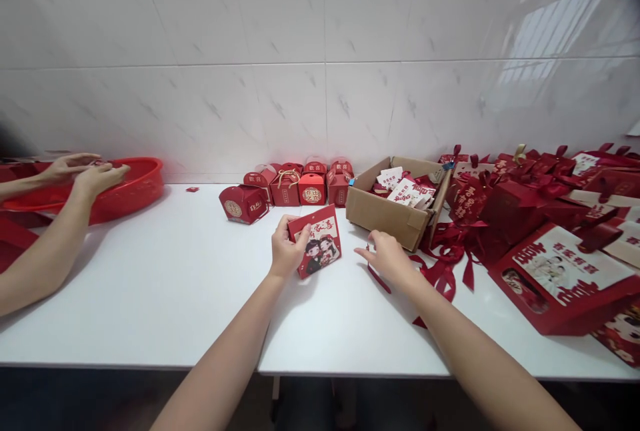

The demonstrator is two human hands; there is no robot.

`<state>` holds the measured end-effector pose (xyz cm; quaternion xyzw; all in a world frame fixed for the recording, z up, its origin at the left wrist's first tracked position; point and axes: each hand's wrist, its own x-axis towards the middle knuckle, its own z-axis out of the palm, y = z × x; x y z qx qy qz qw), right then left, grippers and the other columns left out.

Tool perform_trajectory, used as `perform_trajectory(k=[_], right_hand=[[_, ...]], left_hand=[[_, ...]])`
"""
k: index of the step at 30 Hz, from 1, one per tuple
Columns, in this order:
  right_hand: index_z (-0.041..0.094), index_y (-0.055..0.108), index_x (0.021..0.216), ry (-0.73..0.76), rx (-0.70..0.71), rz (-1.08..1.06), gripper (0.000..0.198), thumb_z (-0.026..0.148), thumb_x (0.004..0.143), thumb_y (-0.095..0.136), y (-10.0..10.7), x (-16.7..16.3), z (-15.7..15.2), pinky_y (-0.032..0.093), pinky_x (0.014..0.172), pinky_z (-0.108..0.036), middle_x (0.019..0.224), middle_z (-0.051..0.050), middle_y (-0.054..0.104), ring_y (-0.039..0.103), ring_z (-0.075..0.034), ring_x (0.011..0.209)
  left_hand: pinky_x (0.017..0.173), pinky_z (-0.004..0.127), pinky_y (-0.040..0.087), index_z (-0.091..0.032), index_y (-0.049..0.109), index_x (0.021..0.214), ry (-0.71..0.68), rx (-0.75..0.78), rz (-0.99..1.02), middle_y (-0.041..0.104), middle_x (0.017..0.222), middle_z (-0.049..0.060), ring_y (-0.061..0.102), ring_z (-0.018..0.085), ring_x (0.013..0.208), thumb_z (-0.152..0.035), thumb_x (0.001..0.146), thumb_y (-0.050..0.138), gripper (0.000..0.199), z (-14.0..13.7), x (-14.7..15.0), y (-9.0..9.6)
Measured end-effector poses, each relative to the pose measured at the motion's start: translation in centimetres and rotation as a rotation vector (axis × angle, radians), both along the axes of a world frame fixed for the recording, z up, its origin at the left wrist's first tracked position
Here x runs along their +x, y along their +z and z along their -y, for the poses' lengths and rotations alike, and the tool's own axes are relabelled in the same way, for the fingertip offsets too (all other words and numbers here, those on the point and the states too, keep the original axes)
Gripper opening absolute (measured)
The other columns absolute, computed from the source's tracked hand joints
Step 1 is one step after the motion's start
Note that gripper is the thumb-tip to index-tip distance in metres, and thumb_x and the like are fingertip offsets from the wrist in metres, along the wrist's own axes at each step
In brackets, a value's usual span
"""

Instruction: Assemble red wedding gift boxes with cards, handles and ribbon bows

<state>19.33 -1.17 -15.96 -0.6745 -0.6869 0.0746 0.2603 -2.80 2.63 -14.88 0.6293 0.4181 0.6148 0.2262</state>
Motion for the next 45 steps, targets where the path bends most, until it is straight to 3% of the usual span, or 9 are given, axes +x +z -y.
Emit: perform_trajectory(k=[4, 9, 19, 24, 26, 29, 33, 37, 45], right_hand=[[0.012, 0.059, 0.093, -0.072, -0.071, 0.020, 0.033, 0.034, 0.072, 0.071, -1.7, -1.4, -1.8, 0.044, 0.068, -0.032, 0.092, -0.016, 0.065, 0.063, -0.028, 0.085], [0.015, 0.064, 0.084, -0.048, -0.084, -0.039, 0.008, 0.014, 0.079, 0.058, -2.5, -0.5, -2.6, 0.043, 0.068, -0.029, 0.083, -0.013, 0.068, 0.064, -0.024, 0.082], [0.016, 0.062, 0.079, 0.173, -0.034, -0.393, 0.007, 0.015, 0.074, 0.057, -1.3, -0.5, -1.5, 0.044, 0.064, -0.027, 0.072, -0.004, 0.065, 0.059, -0.015, 0.064], [0.019, 0.055, 0.082, 0.354, 0.050, -0.646, 0.011, 0.029, 0.079, 0.053, 0.2, -1.2, -0.2, 0.046, 0.060, -0.024, 0.081, -0.002, 0.060, 0.055, -0.012, 0.066], [0.019, 0.054, 0.080, 0.463, 0.031, -0.822, 0.018, 0.036, 0.077, 0.059, 0.9, -1.3, 0.5, 0.046, 0.056, -0.024, 0.075, 0.000, 0.057, 0.052, -0.010, 0.060], [0.019, 0.057, 0.076, 0.606, -0.061, -1.028, 0.024, 0.039, 0.073, 0.068, 1.5, -1.3, 1.4, 0.044, 0.053, -0.023, 0.069, 0.003, 0.053, 0.048, -0.008, 0.055], [0.018, 0.060, 0.078, 0.712, -0.114, -1.012, 0.019, 0.035, 0.075, 0.068, 1.6, -0.9, 2.1, 0.044, 0.055, -0.023, 0.074, 0.001, 0.054, 0.049, -0.008, 0.058], [0.018, 0.062, 0.076, 0.762, -0.146, -0.934, 0.017, 0.034, 0.075, 0.068, 1.6, -0.8, 2.3, 0.045, 0.059, -0.025, 0.077, -0.002, 0.058, 0.052, -0.011, 0.064], [0.016, 0.063, 0.073, 0.706, -0.236, -0.935, 0.020, 0.035, 0.071, 0.071, 1.5, -0.6, 2.0, 0.040, 0.052, -0.022, 0.064, 0.002, 0.057, 0.048, -0.008, 0.055]], left_hand=[[0.060, 0.022, 0.045, -0.019, 0.048, 0.082, -0.065, -0.034, 0.040, 0.055, 0.072, -0.002, 0.055, 0.012, 0.064, -0.032, 0.074, 0.063, 0.021, 0.5, 0.4, -0.1], [0.060, 0.023, 0.047, -0.019, 0.049, 0.084, -0.116, -0.059, 0.072, 0.057, 0.073, -0.002, 0.056, 0.012, 0.064, -0.033, 0.074, 0.064, 0.023, 0.6, 0.4, -0.3], [0.072, 0.029, 0.047, -0.019, 0.052, 0.092, 0.047, 0.051, -0.073, 0.061, 0.082, 0.002, 0.058, 0.016, 0.075, -0.031, 0.078, 0.060, 0.020, -0.5, 0.5, -0.4], [0.104, 0.047, 0.025, -0.021, 0.045, 0.118, 0.326, 0.410, -0.246, 0.045, 0.131, 0.015, 0.038, 0.030, 0.125, -0.031, 0.068, 0.072, 0.058, 0.9, 0.6, 0.1], [0.099, 0.047, 0.030, -0.021, 0.052, 0.108, 0.360, 0.580, -0.320, 0.052, 0.121, 0.013, 0.047, 0.030, 0.115, -0.029, 0.065, 0.075, 0.049, 2.0, 0.6, 0.0], [0.075, 0.034, 0.043, -0.023, 0.056, 0.088, 0.062, 0.699, -0.463, 0.062, 0.084, 0.004, 0.058, 0.019, 0.075, -0.019, 0.073, 0.064, 0.017, 3.6, 1.3, -0.5], [0.050, 0.025, 0.036, -0.020, 0.050, 0.078, -0.291, 0.394, -0.392, 0.052, 0.062, -0.001, 0.043, 0.010, 0.049, -0.021, 0.083, 0.051, 0.004, 4.5, 2.8, -1.0], [0.051, 0.024, 0.034, -0.018, 0.044, 0.067, -0.487, 0.022, -0.276, 0.044, 0.056, -0.002, 0.040, 0.010, 0.051, -0.034, 0.089, 0.043, 0.027, 4.0, 3.3, -0.8], [0.044, 0.021, 0.026, -0.016, 0.048, 0.069, -0.796, -0.407, -0.090, 0.048, 0.054, -0.002, 0.035, 0.007, 0.046, -0.048, 0.086, 0.044, 0.037, 3.9, 3.1, -0.2]])
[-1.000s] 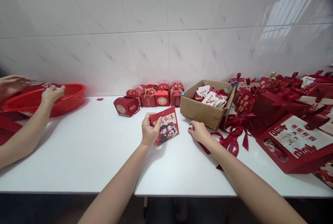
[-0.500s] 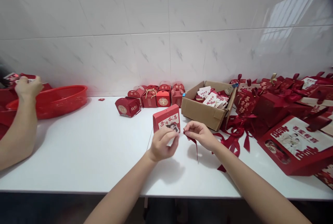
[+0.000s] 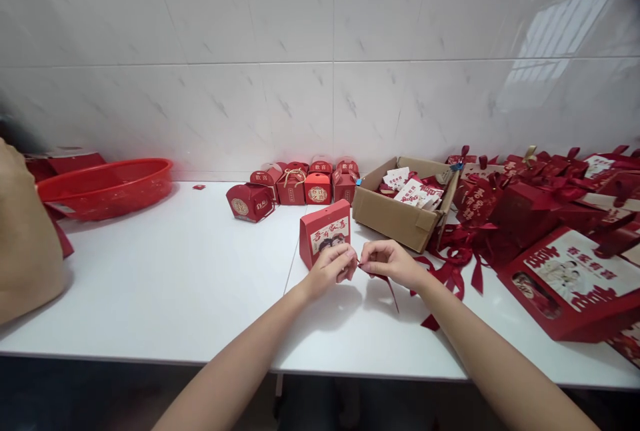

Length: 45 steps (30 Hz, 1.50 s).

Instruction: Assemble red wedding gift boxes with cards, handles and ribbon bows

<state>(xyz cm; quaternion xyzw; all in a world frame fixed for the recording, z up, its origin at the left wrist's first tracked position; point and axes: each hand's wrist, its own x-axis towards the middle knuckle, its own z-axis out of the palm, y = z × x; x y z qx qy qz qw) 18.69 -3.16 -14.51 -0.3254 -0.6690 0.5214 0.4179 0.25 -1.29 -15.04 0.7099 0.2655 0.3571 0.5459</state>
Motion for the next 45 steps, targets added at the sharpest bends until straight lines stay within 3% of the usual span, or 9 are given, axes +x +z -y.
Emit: perform_trajectory(k=[11, 18, 21, 24, 29, 34, 39, 45], right_hand=[[0.016, 0.060, 0.082, 0.052, 0.008, -0.011, 0.021, 0.036, 0.076, 0.068, -0.6, 0.2, -0.2, 0.041, 0.057, -0.022, 0.073, 0.001, 0.058, 0.050, -0.009, 0.060], [0.019, 0.059, 0.094, 0.070, 0.079, -0.003, 0.020, 0.032, 0.080, 0.065, -0.2, -0.1, 0.4, 0.047, 0.066, -0.024, 0.082, -0.001, 0.061, 0.058, -0.012, 0.074], [0.018, 0.062, 0.095, -0.001, 0.164, 0.004, 0.019, 0.030, 0.080, 0.064, -0.4, -0.2, 0.4, 0.048, 0.076, -0.029, 0.086, -0.004, 0.064, 0.061, -0.015, 0.081], [0.018, 0.065, 0.100, -0.104, 0.219, 0.020, 0.024, 0.031, 0.079, 0.065, -0.5, -0.4, 0.3, 0.049, 0.075, -0.031, 0.087, -0.006, 0.067, 0.062, -0.016, 0.081], [0.019, 0.069, 0.086, -0.179, 0.281, 0.025, 0.015, 0.031, 0.077, 0.067, -0.6, -0.5, 0.0, 0.048, 0.074, -0.031, 0.084, -0.006, 0.067, 0.061, -0.017, 0.079], [0.020, 0.065, 0.084, -0.133, 0.214, -0.074, 0.012, 0.030, 0.078, 0.067, -1.3, -0.8, 0.0, 0.047, 0.070, -0.028, 0.081, -0.003, 0.063, 0.058, -0.014, 0.075], [0.021, 0.060, 0.082, -0.111, 0.249, -0.085, 0.011, 0.031, 0.081, 0.064, -1.7, -1.1, 0.0, 0.044, 0.066, -0.026, 0.079, 0.000, 0.054, 0.053, -0.012, 0.070], [0.020, 0.062, 0.079, -0.146, 0.333, -0.029, 0.014, 0.034, 0.082, 0.062, -1.3, -1.2, -0.1, 0.044, 0.077, -0.031, 0.081, -0.002, 0.053, 0.053, -0.015, 0.079]], left_hand=[[0.043, 0.021, 0.023, -0.016, 0.047, 0.068, -0.103, -0.145, -0.015, 0.047, 0.056, -0.004, 0.035, 0.005, 0.043, -0.049, 0.082, 0.053, 0.037, 0.4, -0.1, 1.0], [0.044, 0.020, 0.025, -0.015, 0.047, 0.069, -0.135, -0.050, -0.005, 0.047, 0.055, -0.003, 0.036, 0.005, 0.045, -0.049, 0.082, 0.054, 0.037, 0.2, -0.4, 0.1], [0.044, 0.020, 0.024, -0.015, 0.046, 0.070, -0.139, -0.086, 0.015, 0.048, 0.055, -0.003, 0.035, 0.005, 0.044, -0.049, 0.084, 0.052, 0.037, 0.0, -0.4, 0.1], [0.045, 0.020, 0.023, -0.015, 0.045, 0.069, -0.120, -0.082, 0.051, 0.048, 0.057, -0.003, 0.034, 0.005, 0.045, -0.048, 0.085, 0.051, 0.037, -0.1, -0.4, 0.1], [0.046, 0.020, 0.022, -0.015, 0.047, 0.070, -0.090, -0.081, 0.070, 0.049, 0.056, -0.003, 0.033, 0.005, 0.047, -0.048, 0.085, 0.052, 0.037, -0.2, -0.4, 0.0], [0.043, 0.020, 0.018, -0.015, 0.047, 0.070, -0.118, -0.245, 0.165, 0.046, 0.050, -0.005, 0.033, 0.005, 0.043, -0.048, 0.080, 0.059, 0.037, -0.3, -0.3, -0.2], [0.042, 0.020, 0.016, -0.015, 0.047, 0.070, -0.140, -0.324, 0.204, 0.046, 0.047, -0.005, 0.031, 0.004, 0.040, -0.048, 0.076, 0.062, 0.037, -0.3, 0.1, -0.5], [0.041, 0.020, 0.020, -0.018, 0.040, 0.070, -0.147, -0.370, 0.223, 0.030, 0.044, -0.009, 0.024, 0.005, 0.037, -0.053, 0.073, 0.060, 0.040, -0.4, 1.0, -0.8]])
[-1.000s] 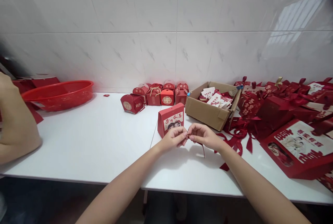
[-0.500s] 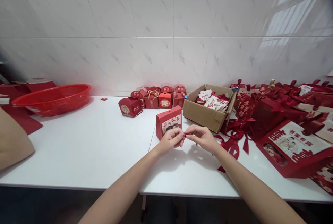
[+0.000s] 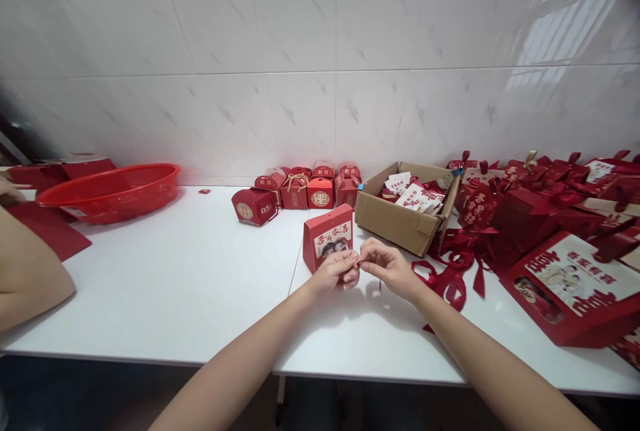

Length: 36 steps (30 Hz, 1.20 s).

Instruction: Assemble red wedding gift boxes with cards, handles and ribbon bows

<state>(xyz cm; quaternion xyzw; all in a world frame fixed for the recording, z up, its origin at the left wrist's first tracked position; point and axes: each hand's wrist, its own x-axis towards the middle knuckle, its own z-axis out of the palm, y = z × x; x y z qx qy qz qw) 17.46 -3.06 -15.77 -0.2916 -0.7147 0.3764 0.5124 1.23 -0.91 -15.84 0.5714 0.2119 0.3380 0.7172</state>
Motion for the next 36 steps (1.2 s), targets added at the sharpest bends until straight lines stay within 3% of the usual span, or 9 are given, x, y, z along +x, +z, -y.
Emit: perform_trajectory(k=[4, 7, 12, 15, 19, 23, 26, 31, 36], right_hand=[[0.020, 0.064, 0.077, -0.017, -0.021, -0.035, 0.017, 0.036, 0.078, 0.065, 0.2, -0.1, -0.1, 0.044, 0.075, -0.031, 0.080, -0.003, 0.053, 0.054, -0.015, 0.077], [0.020, 0.063, 0.077, -0.014, -0.126, -0.099, 0.018, 0.036, 0.075, 0.069, 0.0, 0.1, -0.2, 0.043, 0.064, -0.027, 0.075, -0.001, 0.055, 0.052, -0.013, 0.068], [0.020, 0.063, 0.078, 0.000, -0.323, -0.277, 0.019, 0.035, 0.071, 0.072, -0.7, 0.4, -0.7, 0.036, 0.050, -0.023, 0.066, 0.001, 0.054, 0.047, -0.010, 0.058], [0.021, 0.065, 0.076, -0.011, -0.333, -0.356, 0.018, 0.035, 0.068, 0.075, -0.9, 0.7, -1.0, 0.039, 0.053, -0.023, 0.070, 0.001, 0.054, 0.046, -0.010, 0.059], [0.022, 0.067, 0.072, -0.072, -0.295, -0.375, 0.018, 0.036, 0.065, 0.076, -0.6, 1.1, -1.2, 0.044, 0.059, -0.026, 0.087, -0.002, 0.058, 0.052, -0.013, 0.071], [0.022, 0.068, 0.071, -0.097, -0.244, -0.321, 0.015, 0.035, 0.068, 0.075, -0.1, 1.4, -0.9, 0.046, 0.081, -0.032, 0.116, -0.005, 0.056, 0.053, -0.020, 0.105], [0.022, 0.069, 0.074, -0.071, -0.177, -0.259, 0.013, 0.034, 0.071, 0.073, 0.4, 1.3, -0.5, 0.043, 0.091, -0.037, 0.134, -0.006, 0.046, 0.043, -0.024, 0.123], [0.021, 0.066, 0.077, -0.089, -0.122, -0.162, 0.016, 0.036, 0.074, 0.069, 0.8, 1.0, -0.1, 0.046, 0.086, -0.037, 0.112, -0.007, 0.059, 0.055, -0.022, 0.104], [0.020, 0.065, 0.078, -0.158, -0.098, -0.076, 0.018, 0.038, 0.077, 0.066, 1.1, 0.9, 0.4, 0.048, 0.080, -0.035, 0.094, -0.005, 0.058, 0.057, -0.018, 0.087]], left_hand=[[0.039, 0.021, 0.021, -0.019, 0.041, 0.068, 0.030, 0.043, -0.049, 0.025, 0.042, -0.010, 0.020, 0.006, 0.037, -0.054, 0.073, 0.057, 0.039, -0.1, 0.4, 0.0], [0.043, 0.022, 0.025, -0.018, 0.047, 0.067, 0.164, 0.176, -0.107, 0.035, 0.046, -0.006, 0.029, 0.008, 0.040, -0.048, 0.078, 0.055, 0.033, 0.1, -0.4, 0.2], [0.059, 0.026, 0.037, -0.020, 0.052, 0.080, 1.094, 1.095, -0.246, 0.048, 0.064, -0.002, 0.045, 0.012, 0.058, -0.030, 0.076, 0.061, 0.015, -0.6, -3.3, 0.9], [0.073, 0.032, 0.042, -0.019, 0.045, 0.098, 1.352, 1.178, -0.318, 0.048, 0.085, 0.003, 0.049, 0.017, 0.078, -0.030, 0.071, 0.067, 0.036, -2.0, -4.2, 1.0], [0.082, 0.037, 0.043, -0.020, 0.037, 0.109, 1.191, 0.937, -0.357, 0.049, 0.103, 0.009, 0.051, 0.021, 0.095, -0.031, 0.075, 0.063, 0.044, -3.0, -3.9, 0.9], [0.077, 0.031, 0.047, -0.023, 0.031, 0.115, 0.876, 0.693, -0.117, 0.057, 0.091, 0.004, 0.059, 0.016, 0.083, -0.028, 0.083, 0.055, 0.041, -2.3, -3.1, 1.1], [0.076, 0.028, 0.047, -0.025, 0.026, 0.119, 0.792, 0.632, -0.037, 0.059, 0.088, 0.002, 0.060, 0.014, 0.081, -0.025, 0.081, 0.058, 0.050, -1.3, -2.6, 1.3], [0.074, 0.025, 0.047, -0.024, 0.033, 0.120, 0.684, 0.686, -0.069, 0.060, 0.090, 0.002, 0.058, 0.013, 0.078, -0.025, 0.080, 0.059, 0.048, -0.4, -2.2, 1.5], [0.064, 0.022, 0.042, -0.017, 0.053, 0.081, 0.596, 0.667, -0.200, 0.055, 0.076, 0.000, 0.051, 0.011, 0.068, -0.032, 0.082, 0.056, 0.015, -0.6, -2.7, 1.8]])
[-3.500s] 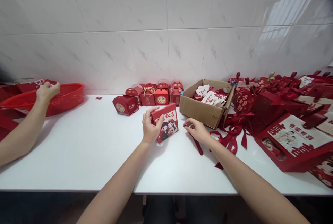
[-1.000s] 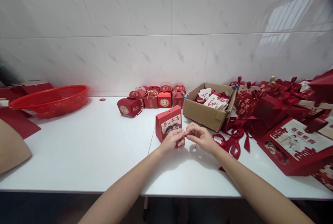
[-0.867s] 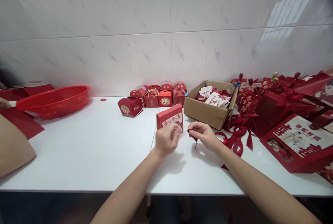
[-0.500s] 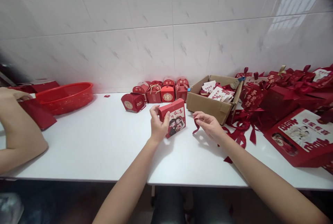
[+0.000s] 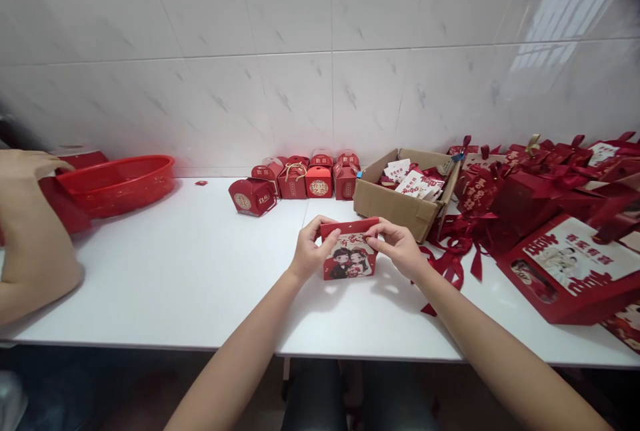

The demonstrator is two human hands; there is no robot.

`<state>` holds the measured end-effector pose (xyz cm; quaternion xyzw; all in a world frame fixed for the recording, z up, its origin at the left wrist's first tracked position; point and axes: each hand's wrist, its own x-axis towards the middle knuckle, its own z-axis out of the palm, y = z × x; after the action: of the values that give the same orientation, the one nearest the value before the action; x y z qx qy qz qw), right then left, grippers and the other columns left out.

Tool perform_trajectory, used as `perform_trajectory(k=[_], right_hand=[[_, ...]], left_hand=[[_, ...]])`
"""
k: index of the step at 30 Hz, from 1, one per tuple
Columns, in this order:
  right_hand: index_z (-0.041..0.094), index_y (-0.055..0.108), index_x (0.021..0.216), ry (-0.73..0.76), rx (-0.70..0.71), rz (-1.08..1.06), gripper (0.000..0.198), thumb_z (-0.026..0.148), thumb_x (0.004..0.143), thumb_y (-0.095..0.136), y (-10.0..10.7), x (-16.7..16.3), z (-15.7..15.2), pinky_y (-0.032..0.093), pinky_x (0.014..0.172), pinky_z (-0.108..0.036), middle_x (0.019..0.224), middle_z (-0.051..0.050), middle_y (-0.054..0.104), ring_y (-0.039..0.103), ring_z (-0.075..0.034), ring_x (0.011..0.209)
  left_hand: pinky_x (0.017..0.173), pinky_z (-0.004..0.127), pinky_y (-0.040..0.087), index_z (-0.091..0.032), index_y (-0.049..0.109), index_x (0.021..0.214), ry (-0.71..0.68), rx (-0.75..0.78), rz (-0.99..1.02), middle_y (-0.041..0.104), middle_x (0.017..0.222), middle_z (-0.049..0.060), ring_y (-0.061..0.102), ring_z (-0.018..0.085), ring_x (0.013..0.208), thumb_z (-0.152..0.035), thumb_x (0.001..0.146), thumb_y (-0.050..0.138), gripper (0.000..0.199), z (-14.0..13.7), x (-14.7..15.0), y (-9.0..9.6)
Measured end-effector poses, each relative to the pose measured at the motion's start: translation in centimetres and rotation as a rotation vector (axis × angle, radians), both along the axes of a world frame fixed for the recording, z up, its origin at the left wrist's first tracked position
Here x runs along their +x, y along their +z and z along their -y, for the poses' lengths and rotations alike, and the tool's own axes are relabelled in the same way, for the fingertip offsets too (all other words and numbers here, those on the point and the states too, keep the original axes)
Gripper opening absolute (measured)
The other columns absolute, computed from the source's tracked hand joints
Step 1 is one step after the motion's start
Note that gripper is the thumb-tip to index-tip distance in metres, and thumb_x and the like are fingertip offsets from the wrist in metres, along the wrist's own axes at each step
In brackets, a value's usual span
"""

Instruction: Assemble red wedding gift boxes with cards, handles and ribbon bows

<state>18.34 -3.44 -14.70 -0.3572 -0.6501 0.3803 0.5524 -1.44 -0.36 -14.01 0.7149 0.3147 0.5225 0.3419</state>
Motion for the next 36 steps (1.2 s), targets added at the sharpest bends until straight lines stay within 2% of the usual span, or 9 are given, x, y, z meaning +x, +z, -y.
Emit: perform_trajectory(k=[8, 18, 22, 24, 26, 28, 30, 33, 36], right_hand=[[0.024, 0.069, 0.077, -0.224, 0.271, 0.149, 0.004, 0.027, 0.077, 0.067, 0.0, -0.3, 0.5, 0.036, 0.103, -0.042, 0.125, -0.007, 0.045, 0.043, -0.025, 0.122], [0.026, 0.068, 0.083, -0.352, 0.583, 0.367, 0.014, 0.015, 0.079, 0.060, 0.8, 0.0, 1.4, 0.041, 0.096, -0.047, 0.128, -0.007, 0.049, 0.046, -0.028, 0.119], [0.026, 0.063, 0.089, -0.359, 0.612, 0.325, 0.014, 0.017, 0.078, 0.062, 0.9, 0.1, 1.5, 0.044, 0.092, -0.046, 0.124, -0.009, 0.053, 0.051, -0.027, 0.114], [0.026, 0.058, 0.100, -0.327, 0.598, 0.272, 0.026, 0.018, 0.076, 0.064, 0.8, 0.2, 1.6, 0.047, 0.089, -0.044, 0.120, -0.010, 0.055, 0.055, -0.026, 0.110], [0.024, 0.056, 0.105, -0.268, 0.547, 0.271, 0.031, 0.019, 0.076, 0.064, 0.8, 0.1, 1.6, 0.051, 0.081, -0.038, 0.108, -0.009, 0.061, 0.060, -0.023, 0.098], [0.023, 0.060, 0.098, -0.227, 0.507, 0.303, 0.020, 0.020, 0.078, 0.062, 0.7, -0.1, 1.7, 0.053, 0.069, -0.032, 0.090, -0.007, 0.066, 0.063, -0.019, 0.081], [0.022, 0.063, 0.088, -0.241, 0.522, 0.305, 0.009, 0.021, 0.079, 0.061, 0.6, -0.4, 1.9, 0.052, 0.061, -0.030, 0.080, -0.005, 0.067, 0.063, -0.017, 0.070], [0.023, 0.065, 0.086, -0.340, 0.568, 0.260, 0.009, 0.021, 0.079, 0.061, 0.6, -0.8, 2.1, 0.052, 0.062, -0.031, 0.079, -0.005, 0.069, 0.064, -0.018, 0.070], [0.024, 0.068, 0.090, -0.374, 0.579, 0.224, 0.014, 0.020, 0.079, 0.061, 0.8, -1.2, 2.3, 0.054, 0.065, -0.032, 0.080, -0.006, 0.071, 0.066, -0.018, 0.072]], left_hand=[[0.064, 0.023, 0.038, -0.018, 0.049, 0.077, -0.051, 0.034, -0.020, 0.048, 0.074, -0.001, 0.046, 0.012, 0.067, -0.034, 0.086, 0.051, 0.018, 0.4, 0.9, -0.5], [0.071, 0.028, 0.042, -0.018, 0.052, 0.083, -0.091, 0.154, -0.065, 0.054, 0.080, 0.003, 0.053, 0.016, 0.075, -0.036, 0.086, 0.051, 0.017, 0.9, 1.6, -1.1], [0.071, 0.029, 0.044, -0.019, 0.054, 0.085, -0.106, 0.256, -0.094, 0.058, 0.083, 0.006, 0.056, 0.017, 0.077, -0.034, 0.086, 0.051, 0.015, 1.0, 1.4, -1.3], [0.072, 0.031, 0.046, -0.019, 0.055, 0.089, -0.134, 0.306, -0.101, 0.059, 0.086, 0.007, 0.057, 0.017, 0.079, -0.032, 0.086, 0.051, 0.014, 0.9, 1.2, -1.4], [0.073, 0.031, 0.047, -0.019, 0.055, 0.093, -0.171, 0.358, -0.103, 0.060, 0.089, 0.008, 0.059, 0.018, 0.083, -0.030, 0.088, 0.049, 0.014, 0.8, 1.0, -1.4], [0.072, 0.031, 0.048, -0.020, 0.052, 0.097, -0.188, 0.423, -0.102, 0.059, 0.088, 0.007, 0.060, 0.017, 0.082, -0.031, 0.087, 0.052, 0.015, 0.6, 0.9, -1.5], [0.072, 0.031, 0.049, -0.022, 0.047, 0.102, -0.118, 0.522, -0.083, 0.056, 0.088, 0.005, 0.059, 0.017, 0.082, -0.037, 0.078, 0.065, 0.034, 0.6, 1.1, -1.7], [0.078, 0.038, 0.050, -0.026, 0.035, 0.114, 0.135, 0.720, -0.043, 0.052, 0.103, 0.007, 0.057, 0.022, 0.094, -0.044, 0.056, 0.081, 0.077, 0.8, 1.9, -2.4], [0.082, 0.044, 0.050, -0.028, 0.027, 0.117, 0.302, 0.825, -0.058, 0.043, 0.119, 0.012, 0.052, 0.026, 0.106, -0.044, 0.052, 0.083, 0.087, 1.2, 3.0, -3.3]])
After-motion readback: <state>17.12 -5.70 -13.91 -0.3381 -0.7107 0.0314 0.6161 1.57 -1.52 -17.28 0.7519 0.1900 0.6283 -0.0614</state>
